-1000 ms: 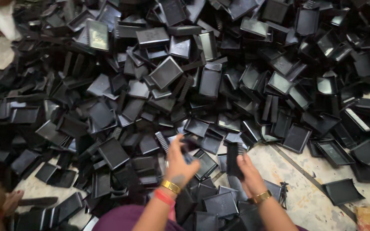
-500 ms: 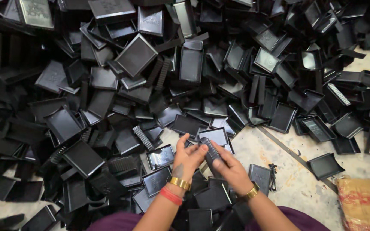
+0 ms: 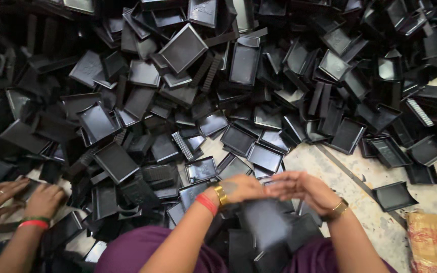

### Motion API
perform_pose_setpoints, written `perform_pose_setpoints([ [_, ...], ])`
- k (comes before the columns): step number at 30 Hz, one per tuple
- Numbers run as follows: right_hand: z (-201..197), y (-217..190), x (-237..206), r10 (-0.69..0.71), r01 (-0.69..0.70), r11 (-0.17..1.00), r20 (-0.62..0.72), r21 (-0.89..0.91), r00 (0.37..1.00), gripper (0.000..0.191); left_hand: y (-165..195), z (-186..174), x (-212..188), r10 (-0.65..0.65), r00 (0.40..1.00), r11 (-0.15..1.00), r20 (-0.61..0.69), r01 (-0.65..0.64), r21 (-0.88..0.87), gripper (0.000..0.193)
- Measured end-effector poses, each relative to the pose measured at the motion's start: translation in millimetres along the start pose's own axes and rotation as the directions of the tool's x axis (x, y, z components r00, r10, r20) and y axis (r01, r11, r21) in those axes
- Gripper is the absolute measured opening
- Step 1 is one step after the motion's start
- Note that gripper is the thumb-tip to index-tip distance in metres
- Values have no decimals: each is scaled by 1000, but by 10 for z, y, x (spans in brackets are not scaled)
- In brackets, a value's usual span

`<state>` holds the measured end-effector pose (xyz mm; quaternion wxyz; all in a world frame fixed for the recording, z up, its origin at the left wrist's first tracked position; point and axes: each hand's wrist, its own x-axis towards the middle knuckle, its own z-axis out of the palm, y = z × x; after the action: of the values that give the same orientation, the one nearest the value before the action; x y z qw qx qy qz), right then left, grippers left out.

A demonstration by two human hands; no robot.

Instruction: The person sits on the floor surrounded by a large pile of black plastic box parts. They repeatedly pick up a base and a lid, align them, and snap them together to form a complete box, then place the assembled unit aside.

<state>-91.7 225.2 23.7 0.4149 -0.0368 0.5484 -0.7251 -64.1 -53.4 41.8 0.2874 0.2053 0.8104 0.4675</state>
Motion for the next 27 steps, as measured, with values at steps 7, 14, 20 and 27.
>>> perform_pose_setpoints([
  [7,-3,407,478,-502,-75,349,-254,-934,827,55,-447,-129,16,-404,679,680,-612,671,296,47],
  [14,408,499,544,-654,183,231,-13,-956,756,86,-512,-21,184,-358,676,780,-644,596,192,32],
  [20,500,357,483,-287,324,946,-451,5,845,112,-81,165,168,-251,687,955,-682,292,-57,33],
  [27,307,124,143,197,-114,941,243,-317,950,68,-832,-336,4,-243,611,671,-754,667,324,28],
])
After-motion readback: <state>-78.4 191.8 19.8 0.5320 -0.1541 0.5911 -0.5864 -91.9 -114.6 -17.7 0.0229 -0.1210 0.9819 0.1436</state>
